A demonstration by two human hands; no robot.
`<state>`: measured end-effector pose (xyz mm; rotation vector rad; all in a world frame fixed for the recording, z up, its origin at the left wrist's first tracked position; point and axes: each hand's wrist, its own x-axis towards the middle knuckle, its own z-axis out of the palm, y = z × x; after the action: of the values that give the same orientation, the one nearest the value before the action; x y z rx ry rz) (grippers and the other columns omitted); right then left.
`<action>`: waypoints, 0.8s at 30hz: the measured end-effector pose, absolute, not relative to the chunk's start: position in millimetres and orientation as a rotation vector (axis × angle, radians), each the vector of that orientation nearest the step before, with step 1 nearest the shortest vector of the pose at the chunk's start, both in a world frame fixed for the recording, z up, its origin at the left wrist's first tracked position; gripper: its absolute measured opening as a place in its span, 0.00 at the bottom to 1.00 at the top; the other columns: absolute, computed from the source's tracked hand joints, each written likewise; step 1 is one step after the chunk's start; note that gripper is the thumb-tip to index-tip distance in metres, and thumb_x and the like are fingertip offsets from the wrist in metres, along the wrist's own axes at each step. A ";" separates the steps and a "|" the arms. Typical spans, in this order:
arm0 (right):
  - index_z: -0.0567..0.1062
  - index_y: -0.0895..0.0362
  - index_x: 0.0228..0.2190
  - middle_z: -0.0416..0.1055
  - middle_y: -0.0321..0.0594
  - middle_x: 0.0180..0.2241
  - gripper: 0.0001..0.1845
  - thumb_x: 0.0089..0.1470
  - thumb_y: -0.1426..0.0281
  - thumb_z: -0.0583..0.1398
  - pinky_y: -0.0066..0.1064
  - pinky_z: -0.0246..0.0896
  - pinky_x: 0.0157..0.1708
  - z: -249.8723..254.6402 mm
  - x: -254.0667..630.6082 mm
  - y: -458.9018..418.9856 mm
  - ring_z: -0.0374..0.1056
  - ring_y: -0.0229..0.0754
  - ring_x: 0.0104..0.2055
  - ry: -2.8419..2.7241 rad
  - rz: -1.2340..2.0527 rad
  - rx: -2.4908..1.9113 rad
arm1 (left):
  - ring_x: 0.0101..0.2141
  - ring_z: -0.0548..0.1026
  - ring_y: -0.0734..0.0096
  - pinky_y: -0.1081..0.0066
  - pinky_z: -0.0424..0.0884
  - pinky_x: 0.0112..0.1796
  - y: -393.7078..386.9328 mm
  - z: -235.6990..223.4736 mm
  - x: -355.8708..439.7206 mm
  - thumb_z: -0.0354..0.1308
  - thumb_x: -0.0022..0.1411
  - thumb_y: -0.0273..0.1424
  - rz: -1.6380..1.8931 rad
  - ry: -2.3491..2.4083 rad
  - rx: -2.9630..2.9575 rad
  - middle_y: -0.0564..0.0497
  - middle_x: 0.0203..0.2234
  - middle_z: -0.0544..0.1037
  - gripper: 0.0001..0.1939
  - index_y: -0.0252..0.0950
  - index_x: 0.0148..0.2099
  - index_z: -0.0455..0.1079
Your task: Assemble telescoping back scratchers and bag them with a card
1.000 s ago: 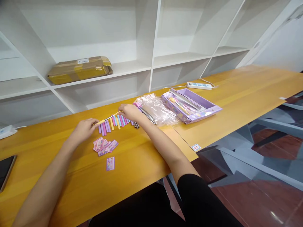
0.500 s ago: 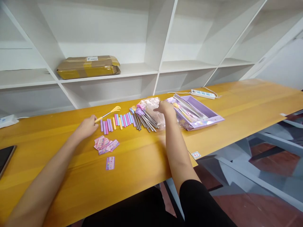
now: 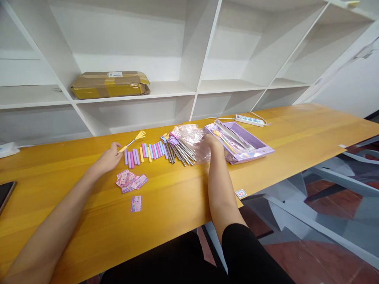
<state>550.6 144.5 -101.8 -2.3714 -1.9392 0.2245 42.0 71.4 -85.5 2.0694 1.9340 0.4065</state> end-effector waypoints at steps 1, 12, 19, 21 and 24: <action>0.86 0.57 0.47 0.84 0.53 0.43 0.28 0.48 0.56 0.78 0.35 0.68 0.44 -103.0 550.0 143.3 0.78 0.50 0.42 -1.940 0.294 -2.382 | 0.36 0.83 0.51 0.62 0.72 0.36 70.6 -85.4 42.1 0.47 0.73 0.33 0.422 1.918 2.074 0.36 0.41 0.83 0.25 0.33 0.69 0.60; 0.83 0.57 0.32 0.85 0.44 0.36 0.05 0.57 0.68 0.68 0.33 0.68 0.39 -54.9 545.7 118.3 0.75 0.44 0.35 -1.939 0.441 -2.092 | 0.52 0.79 0.53 0.57 0.73 0.55 73.9 -90.5 44.0 0.47 0.69 0.28 0.692 1.658 2.056 0.42 0.48 0.82 0.21 0.40 0.57 0.75; 0.83 0.55 0.46 0.84 0.43 0.41 0.14 0.66 0.61 0.62 0.32 0.69 0.38 -8.8 492.7 91.4 0.70 0.38 0.33 -1.905 0.555 -1.458 | 0.35 0.80 0.58 0.63 0.75 0.37 66.6 -85.8 57.3 0.59 0.70 0.42 0.804 1.403 1.764 0.46 0.34 0.82 0.14 0.38 0.47 0.78; 0.83 0.54 0.48 0.84 0.44 0.45 0.15 0.65 0.59 0.63 0.32 0.69 0.37 -4.0 460.1 83.4 0.72 0.39 0.36 -1.907 0.653 -1.180 | 0.29 0.78 0.62 0.66 0.72 0.31 58.4 -83.6 64.5 0.62 0.68 0.50 0.810 1.256 1.661 0.47 0.30 0.81 0.20 0.37 0.46 0.78; 0.78 0.51 0.60 0.83 0.44 0.48 0.23 0.67 0.59 0.64 0.29 0.66 0.30 1.0 409.0 68.6 0.73 0.40 0.37 -1.932 0.860 -0.870 | 0.23 0.72 0.70 0.71 0.68 0.26 45.6 -80.8 76.7 0.69 0.62 0.57 0.910 1.064 1.487 0.53 0.24 0.74 0.27 0.36 0.44 0.79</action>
<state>409.0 68.6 1.0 -0.8700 -1.9322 0.8604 76.7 45.6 -80.8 1.4869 1.0640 0.9100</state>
